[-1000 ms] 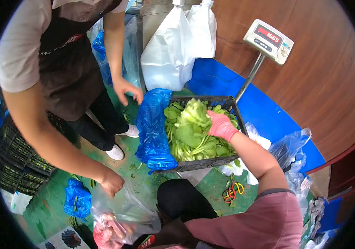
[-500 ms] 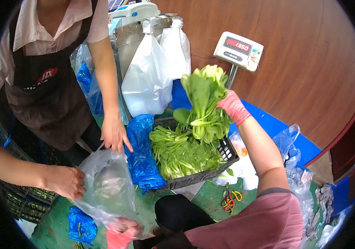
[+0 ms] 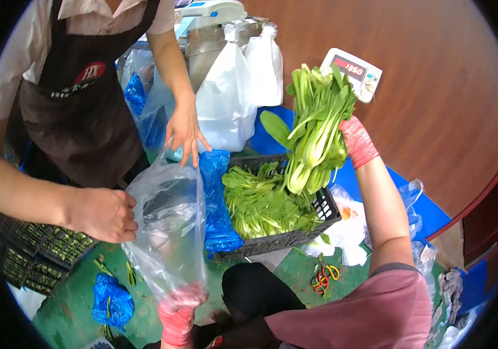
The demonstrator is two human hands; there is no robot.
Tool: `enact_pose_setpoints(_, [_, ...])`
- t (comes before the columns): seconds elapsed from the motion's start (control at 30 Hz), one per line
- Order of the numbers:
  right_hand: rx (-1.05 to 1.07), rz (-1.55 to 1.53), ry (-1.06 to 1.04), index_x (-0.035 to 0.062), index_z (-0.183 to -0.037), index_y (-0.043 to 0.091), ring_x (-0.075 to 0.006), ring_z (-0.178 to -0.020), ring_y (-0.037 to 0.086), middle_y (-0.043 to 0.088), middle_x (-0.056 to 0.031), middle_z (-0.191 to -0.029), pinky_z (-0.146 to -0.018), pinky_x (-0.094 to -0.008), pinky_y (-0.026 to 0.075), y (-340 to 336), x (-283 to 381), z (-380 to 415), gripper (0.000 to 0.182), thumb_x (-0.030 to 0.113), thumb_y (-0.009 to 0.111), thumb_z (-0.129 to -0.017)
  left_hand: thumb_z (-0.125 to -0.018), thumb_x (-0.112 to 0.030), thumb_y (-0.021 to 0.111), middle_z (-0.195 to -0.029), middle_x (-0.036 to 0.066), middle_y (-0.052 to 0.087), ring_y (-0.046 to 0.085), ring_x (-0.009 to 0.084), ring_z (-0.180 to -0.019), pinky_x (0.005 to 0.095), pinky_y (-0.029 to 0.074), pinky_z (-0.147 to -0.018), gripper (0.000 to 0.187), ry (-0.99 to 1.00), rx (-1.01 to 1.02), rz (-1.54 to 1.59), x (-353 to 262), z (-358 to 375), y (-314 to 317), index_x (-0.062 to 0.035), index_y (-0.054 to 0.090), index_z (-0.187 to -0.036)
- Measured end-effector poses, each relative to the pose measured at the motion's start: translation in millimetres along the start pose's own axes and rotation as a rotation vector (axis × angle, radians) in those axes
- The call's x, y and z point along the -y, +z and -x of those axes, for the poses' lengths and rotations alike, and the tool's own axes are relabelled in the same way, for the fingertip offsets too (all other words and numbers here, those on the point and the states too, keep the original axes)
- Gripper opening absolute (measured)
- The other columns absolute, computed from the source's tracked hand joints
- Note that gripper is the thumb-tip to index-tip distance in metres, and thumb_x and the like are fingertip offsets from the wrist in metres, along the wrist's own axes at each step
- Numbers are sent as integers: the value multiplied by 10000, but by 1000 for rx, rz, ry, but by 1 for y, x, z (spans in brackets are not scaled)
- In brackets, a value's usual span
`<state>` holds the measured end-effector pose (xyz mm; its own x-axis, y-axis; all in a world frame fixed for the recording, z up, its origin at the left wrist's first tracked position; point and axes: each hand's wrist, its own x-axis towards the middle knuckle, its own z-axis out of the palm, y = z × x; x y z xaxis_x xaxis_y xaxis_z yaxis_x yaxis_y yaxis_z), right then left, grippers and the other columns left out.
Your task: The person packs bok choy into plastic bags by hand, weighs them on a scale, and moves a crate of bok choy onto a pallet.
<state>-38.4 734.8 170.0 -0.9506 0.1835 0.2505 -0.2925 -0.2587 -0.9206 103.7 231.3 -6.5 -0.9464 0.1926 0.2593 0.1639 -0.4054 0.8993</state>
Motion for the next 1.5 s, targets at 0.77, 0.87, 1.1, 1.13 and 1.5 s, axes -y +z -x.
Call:
enact_pose_setpoints(0.77, [265, 1462, 524, -44, -1439, 188, -273, -1182, 521, 525, -210, -1291, -1013, -308, 390, -42, -235, -7, 1269, 358, 898, -467, -892, -320, 611, -724, 86, 587, 569, 181, -568, 458, 489, -840, 350, -120, -123, 163, -12, -2, 33, -58, 580, -1122])
enact_pose_setpoints(0.87, [400, 573, 513, 2, -1287, 503, -192, -1102, 551, 595, -98, -1222, -991, -340, 408, -60, -176, -4, 690, 103, 805, -674, -887, -352, 614, -719, 82, 581, 568, 187, -568, 468, 482, -853, 362, -93, -167, 156, -15, -4, 37, -45, 578, -1074])
enact_pose_setpoints(1.1, [-48, 355, 623, 21, -1205, 578, -238, -1005, 624, 649, -95, -1121, -903, -393, 485, -64, -99, 9, 493, 47, 754, -745, -856, -321, 677, -877, 139, 605, 587, 201, -660, 374, 517, -640, 341, -50, -22, 131, -13, -3, 33, -31, 572, -1003])
enact_pose_setpoints(1.13, [-51, 360, 621, 21, -1205, 578, -238, -1005, 624, 649, -95, -1121, -903, -393, 485, -65, -93, 10, 493, 47, 754, -745, -851, -320, 684, -866, 140, 601, 587, 199, -646, 375, 518, -627, 342, -44, -16, 133, -16, -3, 33, -32, 573, -999])
enact_pose_setpoints(1.5, [-49, 53, 342, -22, -1210, 533, -294, -1002, 625, 623, -161, -1142, -914, -430, 488, -12, 16, 23, 462, 135, 685, -802, -958, -273, 501, -879, 158, 608, 620, 257, -811, 509, 488, -870, 256, -63, 44, 282, -23, -10, 40, -47, 495, -1078])
